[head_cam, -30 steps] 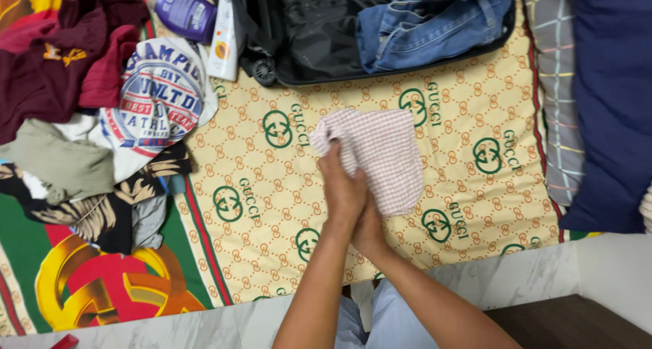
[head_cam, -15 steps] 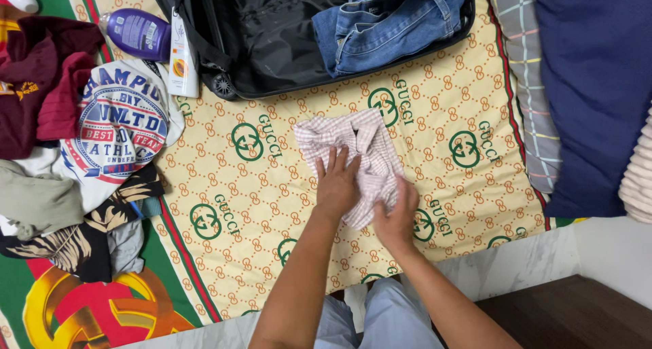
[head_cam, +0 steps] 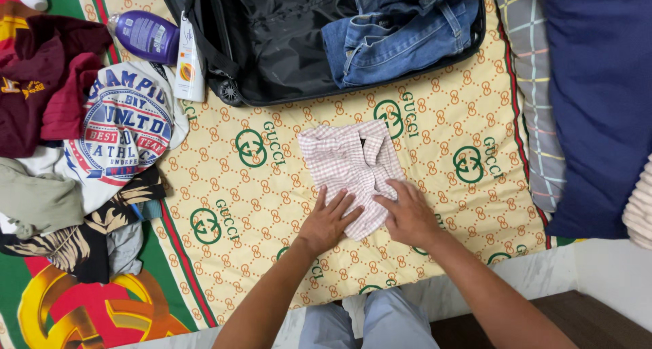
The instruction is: The person folds jeans, a grey top, and a maroon t-shirt, and then places the folded items and some toiletries into a suitcase on a bed.
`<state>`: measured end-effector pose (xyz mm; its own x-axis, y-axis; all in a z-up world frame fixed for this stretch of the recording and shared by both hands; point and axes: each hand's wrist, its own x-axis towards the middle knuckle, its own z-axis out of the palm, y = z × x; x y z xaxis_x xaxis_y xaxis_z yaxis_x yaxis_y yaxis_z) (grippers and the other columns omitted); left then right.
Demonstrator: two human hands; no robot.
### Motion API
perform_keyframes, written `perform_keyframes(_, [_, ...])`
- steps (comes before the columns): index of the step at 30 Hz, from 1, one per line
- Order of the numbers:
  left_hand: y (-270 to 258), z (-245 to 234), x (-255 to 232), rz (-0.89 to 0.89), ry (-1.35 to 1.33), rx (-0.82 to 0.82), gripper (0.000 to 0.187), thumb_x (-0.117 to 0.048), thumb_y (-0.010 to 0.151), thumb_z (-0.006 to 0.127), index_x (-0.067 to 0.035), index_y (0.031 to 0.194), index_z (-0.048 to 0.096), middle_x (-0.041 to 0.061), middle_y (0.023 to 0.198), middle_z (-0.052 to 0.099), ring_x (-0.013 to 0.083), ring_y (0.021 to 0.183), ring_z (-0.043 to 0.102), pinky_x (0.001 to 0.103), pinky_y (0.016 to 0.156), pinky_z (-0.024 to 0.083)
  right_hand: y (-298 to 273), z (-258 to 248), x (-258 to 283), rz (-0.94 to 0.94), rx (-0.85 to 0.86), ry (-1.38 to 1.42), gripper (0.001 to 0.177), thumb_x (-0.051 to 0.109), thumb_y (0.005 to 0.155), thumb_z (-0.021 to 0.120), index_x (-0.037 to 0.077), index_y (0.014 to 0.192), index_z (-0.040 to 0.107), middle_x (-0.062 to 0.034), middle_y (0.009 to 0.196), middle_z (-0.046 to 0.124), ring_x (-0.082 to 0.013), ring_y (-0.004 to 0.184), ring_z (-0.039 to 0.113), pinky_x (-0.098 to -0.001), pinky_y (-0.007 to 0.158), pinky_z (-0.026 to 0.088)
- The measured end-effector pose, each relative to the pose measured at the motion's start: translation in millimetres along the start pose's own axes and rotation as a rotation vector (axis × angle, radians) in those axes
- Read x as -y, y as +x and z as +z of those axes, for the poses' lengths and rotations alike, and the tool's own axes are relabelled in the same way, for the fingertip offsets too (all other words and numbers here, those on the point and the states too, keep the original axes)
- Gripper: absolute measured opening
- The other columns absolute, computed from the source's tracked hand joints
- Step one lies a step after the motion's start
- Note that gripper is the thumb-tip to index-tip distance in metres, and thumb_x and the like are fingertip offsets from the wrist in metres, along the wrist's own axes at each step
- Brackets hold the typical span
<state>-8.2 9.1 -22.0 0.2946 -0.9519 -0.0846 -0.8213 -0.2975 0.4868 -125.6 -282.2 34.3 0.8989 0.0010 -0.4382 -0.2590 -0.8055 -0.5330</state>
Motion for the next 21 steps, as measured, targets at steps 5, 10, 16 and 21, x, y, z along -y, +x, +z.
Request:
perform_keyframes(5, [32,-20,19,-0.456,-0.518,0.084,0.048,-0.033,0.117,0.066,-0.018,0.160,0.080,0.012,0.155,0.089,0.0327,0.157,0.078,0.063,0.163,0.032,22,-39,-29,-0.209,-0.089,0.034,0.086,0.046,0.084,0.103,0.020,0.163,0.079,-0.0226,0.191,0.045,-0.0597,0.179,0.033,-0.0647,0.142,0.028])
perform_keyframes(10, [63,-56,72,-0.929,-0.843,-0.308,0.048,-0.039,0.124,0.065,-0.005,0.157,0.071,0.025,0.139,0.082,0.0450,0.136,0.078,0.058,0.129,0.057,90,-34,-47,0.115,-0.123,0.897,0.063,0.040,0.119,0.073,0.008,0.173,0.070,-0.0267,0.185,0.065,-0.0481,0.176,0.055,-0.0565,0.146,0.042])
perform_keyframes(16, [93,-24,88,-0.814,-0.171,-0.748,0.039,-0.034,0.120,0.072,0.003,0.129,0.082,0.039,0.139,0.074,0.0548,0.124,0.070,0.058,0.111,0.056,126,-28,15,-0.221,-0.576,0.091,0.060,0.029,0.124,0.074,0.007,0.178,0.059,-0.0228,0.188,0.050,-0.0448,0.181,0.047,-0.0633,0.155,0.038])
perform_keyframes(21, [94,-14,104,-1.012,-0.735,-0.635,0.046,-0.034,0.127,0.064,0.008,0.126,0.081,0.027,0.122,0.078,0.0458,0.118,0.074,0.055,0.108,0.058,150,-16,50,-0.323,-0.114,-0.382,0.064,0.049,0.123,0.066,0.036,0.184,0.052,-0.0090,0.206,0.031,-0.0451,0.191,0.021,-0.0774,0.147,0.020])
